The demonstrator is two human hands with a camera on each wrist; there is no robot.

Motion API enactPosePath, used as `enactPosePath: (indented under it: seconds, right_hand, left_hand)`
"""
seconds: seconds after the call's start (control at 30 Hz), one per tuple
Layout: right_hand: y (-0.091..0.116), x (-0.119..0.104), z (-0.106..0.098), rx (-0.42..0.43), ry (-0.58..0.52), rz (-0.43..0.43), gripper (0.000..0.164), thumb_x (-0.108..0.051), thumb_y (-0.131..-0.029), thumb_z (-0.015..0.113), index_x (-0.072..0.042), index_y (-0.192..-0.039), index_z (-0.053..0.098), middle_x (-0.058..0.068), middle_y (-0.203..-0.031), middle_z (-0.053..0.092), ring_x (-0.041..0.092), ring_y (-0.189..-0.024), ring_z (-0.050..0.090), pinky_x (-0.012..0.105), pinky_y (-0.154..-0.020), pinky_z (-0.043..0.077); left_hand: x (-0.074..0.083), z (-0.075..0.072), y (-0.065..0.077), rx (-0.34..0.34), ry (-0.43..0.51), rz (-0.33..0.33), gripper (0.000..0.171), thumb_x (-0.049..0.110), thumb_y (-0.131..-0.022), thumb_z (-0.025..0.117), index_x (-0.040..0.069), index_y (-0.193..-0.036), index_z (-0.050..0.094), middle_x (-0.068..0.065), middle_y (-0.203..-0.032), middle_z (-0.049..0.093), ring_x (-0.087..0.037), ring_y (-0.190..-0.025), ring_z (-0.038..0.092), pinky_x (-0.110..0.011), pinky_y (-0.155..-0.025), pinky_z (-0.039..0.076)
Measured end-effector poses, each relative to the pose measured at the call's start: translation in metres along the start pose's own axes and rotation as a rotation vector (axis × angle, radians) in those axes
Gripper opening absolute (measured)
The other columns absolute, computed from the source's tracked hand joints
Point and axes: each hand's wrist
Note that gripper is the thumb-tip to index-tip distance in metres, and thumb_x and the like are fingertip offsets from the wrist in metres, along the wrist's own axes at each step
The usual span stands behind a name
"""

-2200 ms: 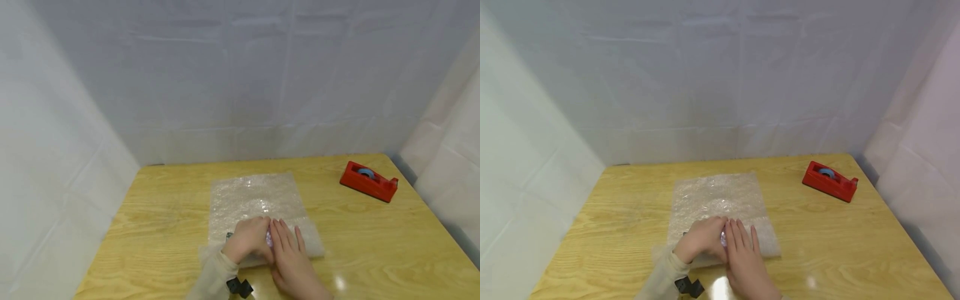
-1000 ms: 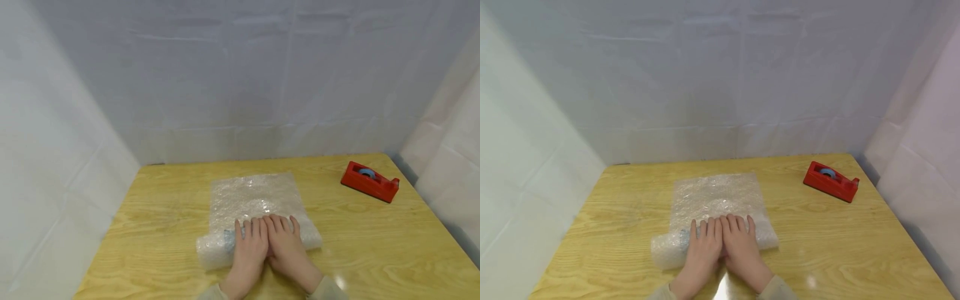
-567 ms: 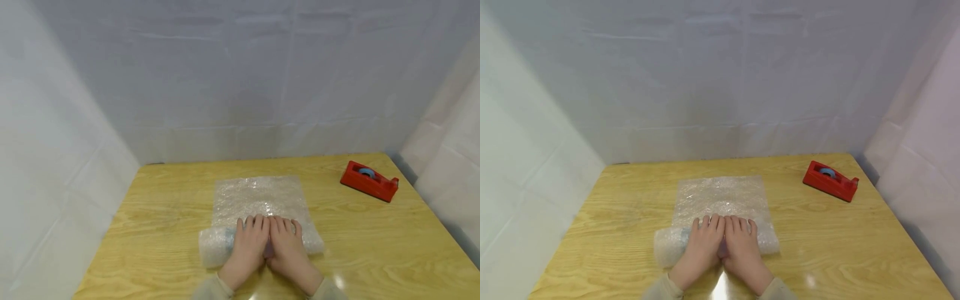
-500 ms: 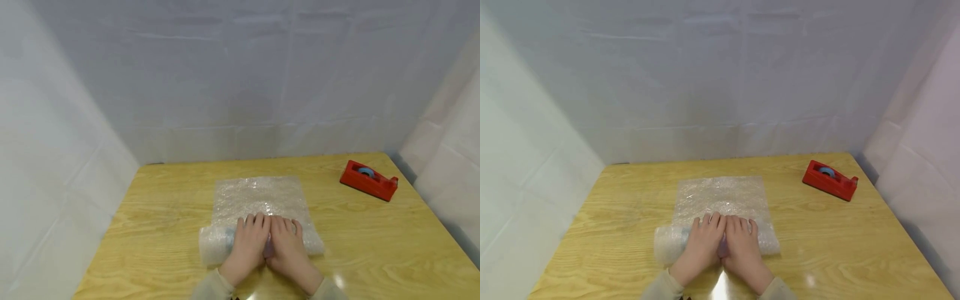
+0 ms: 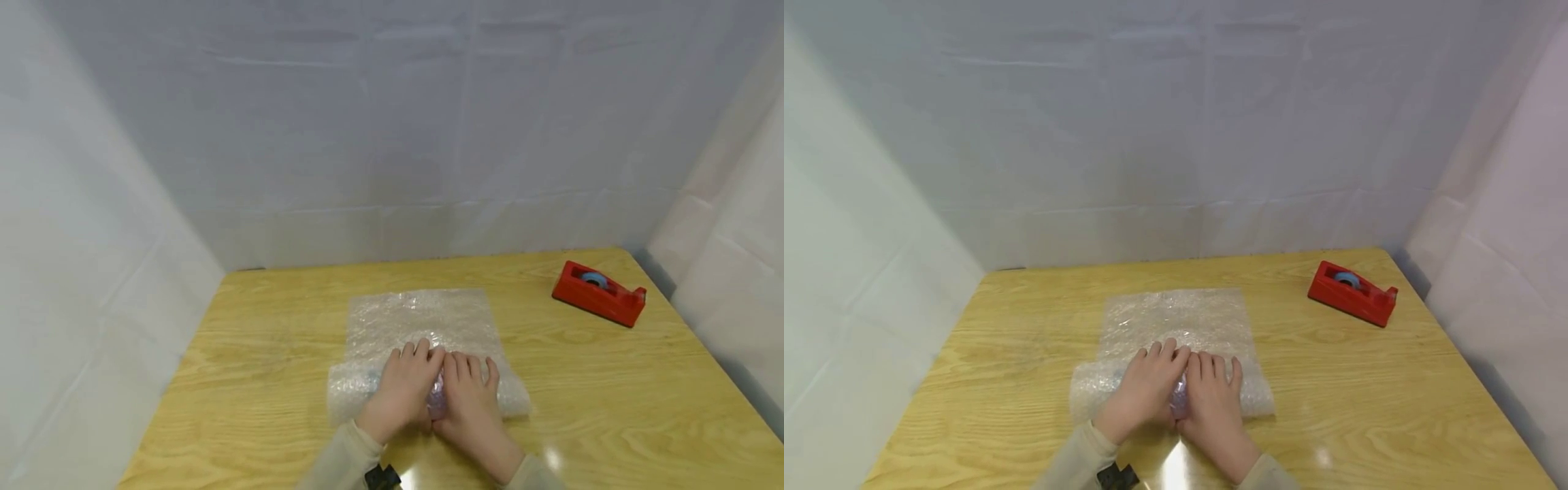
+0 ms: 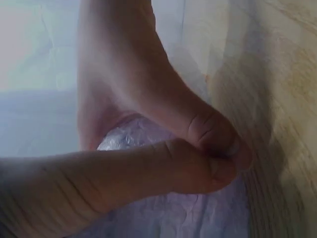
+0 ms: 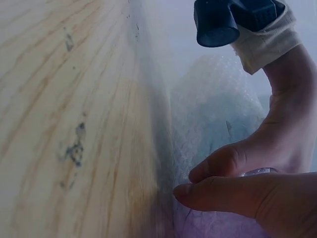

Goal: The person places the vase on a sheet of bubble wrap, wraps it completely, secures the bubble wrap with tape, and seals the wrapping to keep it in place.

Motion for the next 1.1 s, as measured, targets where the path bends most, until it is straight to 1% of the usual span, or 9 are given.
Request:
enactPosePath:
  seconds: [0.17,0.27,0.4,0.5,0.63,0.77,0.87,0.93,1.1]
  right_hand:
    - [0.002,-0.002,0.000,0.006,0.009,0.008,0.104,-0.043,-0.044,0.092,-0.003,-0.129,0.048,0.013,-0.122,0.053,0.035,-0.118,0.044,0.069,-0.102,0.020]
    - [0.002,-0.002,0.000,0.035,0.008,-0.002,0.102,-0.042,-0.044,0.091,-0.003,-0.128,0.048,0.014,-0.119,0.053,0.035,-0.115,0.045,0.068,-0.102,0.020]
    - [0.001,-0.001,0.001,0.077,0.012,-0.021,0.102,-0.040,-0.041,0.091,-0.003,-0.125,0.049,0.013,-0.115,0.054,0.035,-0.111,0.047,0.067,-0.102,0.022]
    - [-0.001,0.000,0.000,0.081,0.015,-0.029,0.102,-0.044,-0.039,0.092,-0.004,-0.123,0.050,0.013,-0.113,0.054,0.034,-0.110,0.048,0.068,-0.101,0.023]
    - [0.000,0.000,0.000,0.062,0.025,-0.030,0.101,-0.047,-0.041,0.092,-0.004,-0.122,0.050,0.013,-0.112,0.055,0.035,-0.110,0.048,0.069,-0.101,0.024]
    - [0.002,0.000,-0.001,0.067,0.039,-0.041,0.097,-0.046,-0.045,0.091,-0.004,-0.122,0.050,0.013,-0.112,0.055,0.035,-0.108,0.048,0.069,-0.100,0.025]
    - [0.002,-0.001,-0.002,0.071,0.045,-0.047,0.095,-0.045,-0.045,0.092,-0.005,-0.121,0.050,0.013,-0.111,0.054,0.035,-0.108,0.049,0.069,-0.101,0.026]
    - [0.003,-0.001,-0.003,0.066,0.044,-0.046,0.094,-0.043,-0.045,0.092,-0.005,-0.120,0.050,0.013,-0.111,0.054,0.035,-0.108,0.049,0.068,-0.101,0.025]
    - [0.003,-0.001,-0.003,0.067,0.058,-0.044,0.093,-0.052,-0.050,0.090,-0.005,-0.120,0.051,0.012,-0.111,0.055,0.034,-0.108,0.049,0.068,-0.101,0.026]
  left_hand:
    - [-0.005,-0.001,-0.001,-0.065,0.061,0.028,0.102,0.054,-0.043,0.094,0.012,-0.123,0.046,-0.003,-0.106,0.047,-0.019,-0.094,0.052,-0.033,-0.076,0.049]
    - [-0.009,-0.002,-0.001,-0.075,0.100,0.041,0.105,0.053,-0.044,0.093,0.010,-0.125,0.043,-0.003,-0.109,0.047,-0.019,-0.096,0.052,-0.034,-0.081,0.049]
    - [-0.013,-0.002,-0.001,-0.046,0.122,0.064,0.104,0.052,-0.046,0.092,0.010,-0.126,0.041,-0.003,-0.111,0.047,-0.019,-0.097,0.052,-0.034,-0.081,0.049]
    - [-0.017,-0.003,0.001,-0.024,0.119,0.084,0.105,0.064,-0.044,0.090,0.010,-0.120,0.043,0.000,-0.103,0.045,-0.017,-0.092,0.052,-0.033,-0.077,0.049]
    - [-0.021,-0.005,0.006,0.000,0.118,0.121,0.107,0.084,-0.041,0.076,0.012,-0.115,0.046,0.002,-0.099,0.049,-0.016,-0.091,0.054,-0.034,-0.078,0.049]
    - [-0.025,-0.004,0.012,0.040,0.112,0.154,0.108,0.090,-0.050,0.063,0.011,-0.123,0.048,-0.001,-0.112,0.057,-0.018,-0.100,0.057,-0.037,-0.085,0.049]
    - [-0.027,-0.001,0.016,0.083,0.098,0.161,0.115,0.090,-0.054,0.059,0.008,-0.134,0.045,-0.004,-0.121,0.060,-0.021,-0.106,0.058,-0.041,-0.092,0.048]
    - [-0.027,0.000,0.018,0.136,0.067,0.163,0.121,0.091,-0.054,0.058,0.006,-0.138,0.042,-0.006,-0.123,0.060,-0.023,-0.109,0.058,-0.044,-0.095,0.047]
    - [-0.024,0.003,0.026,0.386,-0.036,0.197,0.118,0.086,-0.051,0.067,0.002,-0.132,0.049,-0.011,-0.125,0.058,-0.029,-0.114,0.055,-0.045,-0.102,0.044]
Point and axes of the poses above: each hand's wrist, its own y-axis away from the middle knuckle, its own z-axis out of the palm, x = y × z
